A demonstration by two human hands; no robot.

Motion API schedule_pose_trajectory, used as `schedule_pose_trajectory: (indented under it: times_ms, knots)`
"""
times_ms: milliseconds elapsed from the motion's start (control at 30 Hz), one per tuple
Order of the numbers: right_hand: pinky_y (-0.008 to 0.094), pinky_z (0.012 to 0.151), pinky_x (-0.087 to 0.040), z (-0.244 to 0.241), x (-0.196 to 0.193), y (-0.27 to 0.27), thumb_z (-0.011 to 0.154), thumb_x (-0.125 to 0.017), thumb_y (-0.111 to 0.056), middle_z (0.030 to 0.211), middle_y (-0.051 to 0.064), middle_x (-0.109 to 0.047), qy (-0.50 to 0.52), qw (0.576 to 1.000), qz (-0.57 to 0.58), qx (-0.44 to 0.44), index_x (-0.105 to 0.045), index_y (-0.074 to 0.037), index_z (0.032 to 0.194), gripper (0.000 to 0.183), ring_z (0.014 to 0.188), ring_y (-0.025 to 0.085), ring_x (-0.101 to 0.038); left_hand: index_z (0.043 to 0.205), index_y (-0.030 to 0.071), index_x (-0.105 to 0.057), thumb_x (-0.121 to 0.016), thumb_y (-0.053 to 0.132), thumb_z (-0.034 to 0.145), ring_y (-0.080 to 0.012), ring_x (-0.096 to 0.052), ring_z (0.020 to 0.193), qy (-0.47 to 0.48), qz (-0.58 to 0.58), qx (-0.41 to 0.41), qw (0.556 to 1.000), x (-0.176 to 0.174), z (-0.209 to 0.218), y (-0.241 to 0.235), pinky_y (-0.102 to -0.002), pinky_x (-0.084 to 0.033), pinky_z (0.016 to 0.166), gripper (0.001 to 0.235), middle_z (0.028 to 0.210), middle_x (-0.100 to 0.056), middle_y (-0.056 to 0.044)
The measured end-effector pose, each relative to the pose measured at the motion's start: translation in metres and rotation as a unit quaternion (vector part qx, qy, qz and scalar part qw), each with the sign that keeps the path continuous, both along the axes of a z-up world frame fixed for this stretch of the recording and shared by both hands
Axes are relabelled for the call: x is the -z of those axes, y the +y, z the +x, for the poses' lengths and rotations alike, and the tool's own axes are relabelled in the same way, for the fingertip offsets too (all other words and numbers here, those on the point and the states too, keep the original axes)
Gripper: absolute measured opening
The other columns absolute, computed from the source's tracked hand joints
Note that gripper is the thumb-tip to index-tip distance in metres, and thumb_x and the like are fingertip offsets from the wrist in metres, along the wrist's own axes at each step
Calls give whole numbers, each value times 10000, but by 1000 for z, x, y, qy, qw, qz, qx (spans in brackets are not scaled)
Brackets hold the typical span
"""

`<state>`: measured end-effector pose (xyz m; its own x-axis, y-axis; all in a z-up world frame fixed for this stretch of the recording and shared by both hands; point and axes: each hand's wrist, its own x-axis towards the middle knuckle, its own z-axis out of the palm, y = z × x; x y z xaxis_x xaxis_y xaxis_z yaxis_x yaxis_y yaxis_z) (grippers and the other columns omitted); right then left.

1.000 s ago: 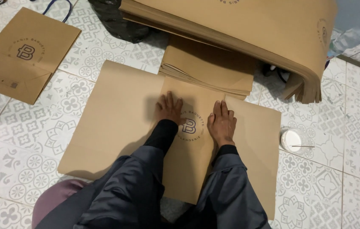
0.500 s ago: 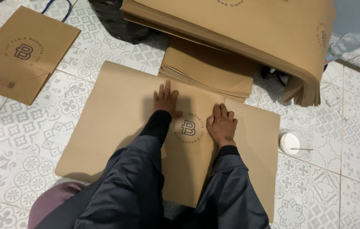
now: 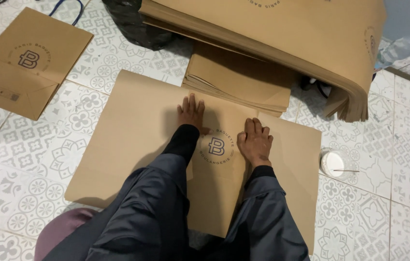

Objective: The person sits on the floor and assembles brown paper bags. They fold the bag flat, apply glue to the center seam using a small stick, and press the sides together to seal it. The person repeats this process for multiple bags.

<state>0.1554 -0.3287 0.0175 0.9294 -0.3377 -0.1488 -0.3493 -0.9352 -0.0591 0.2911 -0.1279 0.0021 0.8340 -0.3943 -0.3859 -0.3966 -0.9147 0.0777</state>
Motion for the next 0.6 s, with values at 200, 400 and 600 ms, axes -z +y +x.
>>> schedule_pose_trajectory:
  times_ms: [200,400,600]
  knots:
    - [473,975,-378,2,-2,7,1035,-237,-445,1582,55,-387,-25,999,-14,22,-359,-194,1554,590,1212,310,-423,1597,223,-121,-701,799,715,-406,-27,1537,-12,74,10,997,0,8,-7,-625,-215,1170,1203,1694,1,-237]
    - [457,917,-368,3,0,15,1063,-276,-396,1491,120,-408,-79,995,-30,50,-375,-102,1552,579,1126,326,-420,1637,246,30,-652,839,719,-362,-66,1528,-21,94,20,995,-3,7,-3,-606,-208,1162,1288,1699,-16,-187]
    - [432,884,-364,19,3,3,1068,-237,-400,1376,75,-403,-59,996,-24,60,-370,-98,1558,591,1066,288,-417,1654,233,32,-665,809,744,-384,-13,1524,8,99,25,995,-29,7,-4,-634,-181,1141,1283,1704,84,-195]
